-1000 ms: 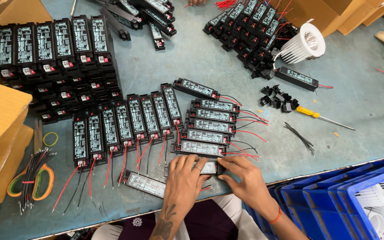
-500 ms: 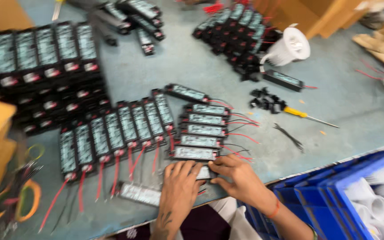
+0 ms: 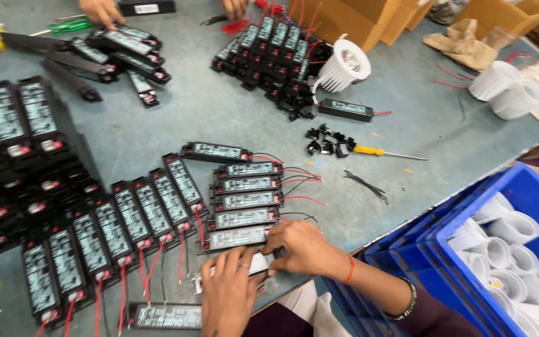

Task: The person uses a screwdriver to tighten connections on multiple black electronic modules arranged on a table, then attaches black plastic connectors to the wires. The person works on several units in sequence, moving them aside after each connection.

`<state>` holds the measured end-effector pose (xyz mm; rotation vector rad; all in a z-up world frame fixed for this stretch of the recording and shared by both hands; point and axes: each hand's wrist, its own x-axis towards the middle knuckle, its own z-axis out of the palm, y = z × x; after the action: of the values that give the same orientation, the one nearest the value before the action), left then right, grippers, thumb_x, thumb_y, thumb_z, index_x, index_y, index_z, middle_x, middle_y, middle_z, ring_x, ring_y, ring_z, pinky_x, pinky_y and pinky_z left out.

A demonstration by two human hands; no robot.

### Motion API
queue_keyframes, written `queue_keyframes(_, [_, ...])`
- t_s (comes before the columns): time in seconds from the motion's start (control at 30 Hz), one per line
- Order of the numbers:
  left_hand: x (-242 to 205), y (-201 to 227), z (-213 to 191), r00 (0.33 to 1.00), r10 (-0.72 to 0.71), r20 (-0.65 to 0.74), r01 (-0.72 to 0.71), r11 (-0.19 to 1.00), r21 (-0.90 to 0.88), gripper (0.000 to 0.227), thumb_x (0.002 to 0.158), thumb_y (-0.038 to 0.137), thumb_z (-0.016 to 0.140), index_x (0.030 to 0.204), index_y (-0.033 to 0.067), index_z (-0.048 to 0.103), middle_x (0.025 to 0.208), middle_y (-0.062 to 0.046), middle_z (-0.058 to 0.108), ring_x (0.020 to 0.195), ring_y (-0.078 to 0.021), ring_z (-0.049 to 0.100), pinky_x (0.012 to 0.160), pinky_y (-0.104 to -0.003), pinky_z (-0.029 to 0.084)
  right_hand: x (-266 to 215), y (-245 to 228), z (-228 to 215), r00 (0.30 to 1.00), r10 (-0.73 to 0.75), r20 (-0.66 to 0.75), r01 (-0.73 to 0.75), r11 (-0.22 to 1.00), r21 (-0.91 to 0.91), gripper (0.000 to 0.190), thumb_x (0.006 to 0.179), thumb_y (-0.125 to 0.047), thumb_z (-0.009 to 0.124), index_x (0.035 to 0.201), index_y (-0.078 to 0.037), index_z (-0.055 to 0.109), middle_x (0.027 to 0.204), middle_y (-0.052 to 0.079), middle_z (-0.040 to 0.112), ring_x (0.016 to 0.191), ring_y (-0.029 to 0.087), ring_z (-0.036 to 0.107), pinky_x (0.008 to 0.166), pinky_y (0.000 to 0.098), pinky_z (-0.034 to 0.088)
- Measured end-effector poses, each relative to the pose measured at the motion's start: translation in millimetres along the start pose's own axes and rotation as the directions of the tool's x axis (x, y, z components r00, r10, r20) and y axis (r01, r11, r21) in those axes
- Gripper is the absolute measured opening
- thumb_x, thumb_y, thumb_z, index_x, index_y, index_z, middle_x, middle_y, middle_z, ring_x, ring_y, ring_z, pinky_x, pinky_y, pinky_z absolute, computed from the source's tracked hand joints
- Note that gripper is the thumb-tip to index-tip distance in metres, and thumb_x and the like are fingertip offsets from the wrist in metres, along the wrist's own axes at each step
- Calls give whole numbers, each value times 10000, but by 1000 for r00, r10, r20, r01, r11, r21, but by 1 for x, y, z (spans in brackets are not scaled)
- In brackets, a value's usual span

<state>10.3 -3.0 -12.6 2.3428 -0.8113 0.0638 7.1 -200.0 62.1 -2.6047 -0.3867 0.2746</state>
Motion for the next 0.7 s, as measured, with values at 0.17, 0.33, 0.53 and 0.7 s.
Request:
queue_keyframes(0.17, [-4, 8, -4, 999, 24, -39, -24, 1000, -2, 479, 799, 169, 744, 1237, 43, 597, 1207, -109, 598, 1149, -304, 550, 1004, -497, 367, -18, 2, 9, 940, -189, -283, 218, 973, 74, 493, 667, -245, 892, 1093, -33, 764, 1031, 119, 737, 951, 320, 687, 802, 400, 535])
queue_keyframes(0.33, [-12, 17, -13, 980, 58, -188, -70, 996, -61, 426, 803, 104, 709, 1201, 33, 575, 1272, -119, 627, 1205, -295, 570, 1069, -525, 315, -47, 7, 12, 865, -134, -484, 205, 974, 98, 467, 709, -226, 863, 1109, -17, 746, 1055, 119, 728, 997, 307, 664, 861, 389, 535])
queue_keyframes(0.53, [-7, 30, -38, 992, -8, -126, -20, 976, -217, 415, 790, 140, 725, 1165, 54, 571, 1166, -68, 697, 1117, -287, 630, 1111, -509, 338, -51, 15, 4, 813, -218, -540, 254, 967, -9, 191, 772, -131, 812, 958, -98, 786, 915, 46, 693, 1000, 253, 642, 976, 420, 514])
queue_keyframes(0.7, [-2, 43, -61, 995, 55, -79, -75, 958, -278, 435, 822, 221, 771, 1196, 61, 618, 1035, -129, 662, 1028, -349, 615, 984, -477, 403, -45, 5, -7, 719, -411, -561, 414, 901, -131, 192, 785, -125, 795, 976, -124, 781, 918, -2, 693, 1051, 231, 642, 1105, 521, 436])
